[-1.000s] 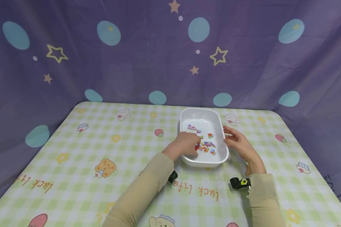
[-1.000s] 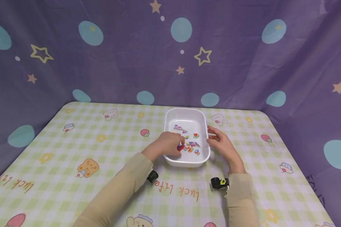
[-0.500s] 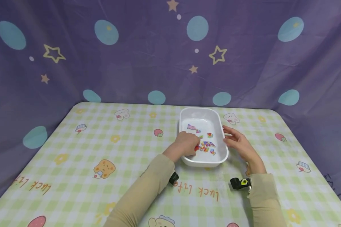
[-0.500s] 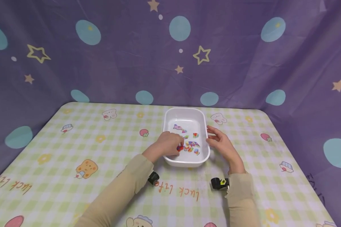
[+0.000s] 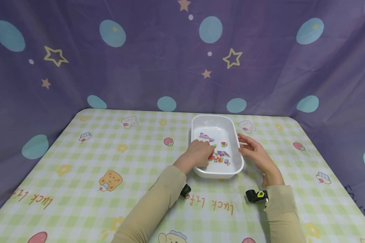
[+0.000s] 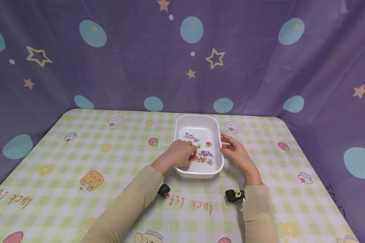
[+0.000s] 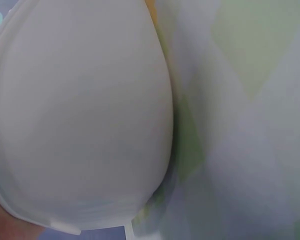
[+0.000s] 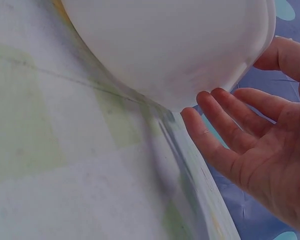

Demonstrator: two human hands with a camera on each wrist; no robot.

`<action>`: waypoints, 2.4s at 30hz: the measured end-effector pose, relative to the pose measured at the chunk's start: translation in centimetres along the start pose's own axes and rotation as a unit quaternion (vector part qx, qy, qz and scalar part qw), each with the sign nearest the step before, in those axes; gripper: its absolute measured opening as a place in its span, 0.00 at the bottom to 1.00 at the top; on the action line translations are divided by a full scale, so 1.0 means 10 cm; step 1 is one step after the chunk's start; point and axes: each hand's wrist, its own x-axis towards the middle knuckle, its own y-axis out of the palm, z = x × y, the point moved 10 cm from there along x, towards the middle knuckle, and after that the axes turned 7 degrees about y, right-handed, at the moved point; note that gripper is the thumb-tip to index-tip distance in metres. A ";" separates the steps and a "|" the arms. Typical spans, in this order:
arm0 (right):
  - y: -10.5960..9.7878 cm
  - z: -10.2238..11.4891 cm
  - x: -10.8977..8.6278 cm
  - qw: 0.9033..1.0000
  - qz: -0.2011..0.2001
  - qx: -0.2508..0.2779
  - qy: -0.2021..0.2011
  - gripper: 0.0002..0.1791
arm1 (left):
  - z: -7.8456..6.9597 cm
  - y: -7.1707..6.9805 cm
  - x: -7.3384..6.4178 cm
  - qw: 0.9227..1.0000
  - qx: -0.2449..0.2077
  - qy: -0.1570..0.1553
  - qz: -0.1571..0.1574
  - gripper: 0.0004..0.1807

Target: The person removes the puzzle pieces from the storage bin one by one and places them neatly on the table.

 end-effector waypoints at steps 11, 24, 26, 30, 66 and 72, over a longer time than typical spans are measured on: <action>0.00 0.02 0.01 1.000 0.002 -0.003 0.000 0.33 | 0.01 -0.08 -0.02 0.999 -0.021 0.008 -0.044 0.17; -0.01 -0.01 -0.02 1.000 0.009 0.003 0.005 0.32 | 0.04 -0.20 -0.05 0.989 -0.092 0.039 -0.108 0.17; -0.01 -0.01 -0.02 1.000 0.012 0.007 0.005 0.33 | 0.05 -0.23 -0.07 0.986 -0.105 0.046 -0.118 0.18; 0.01 -0.01 -0.03 0.999 0.027 0.021 0.006 0.34 | 0.11 -0.28 -0.13 0.980 -0.132 0.049 -0.138 0.18; 0.04 -0.02 0.00 0.999 0.037 0.032 0.006 0.34 | 0.81 -0.64 -0.54 0.950 -0.174 0.053 -0.255 0.17; 0.03 -0.02 0.00 0.999 0.038 0.033 0.002 0.34 | 0.94 -0.65 -0.60 0.951 -0.144 0.057 -0.266 0.17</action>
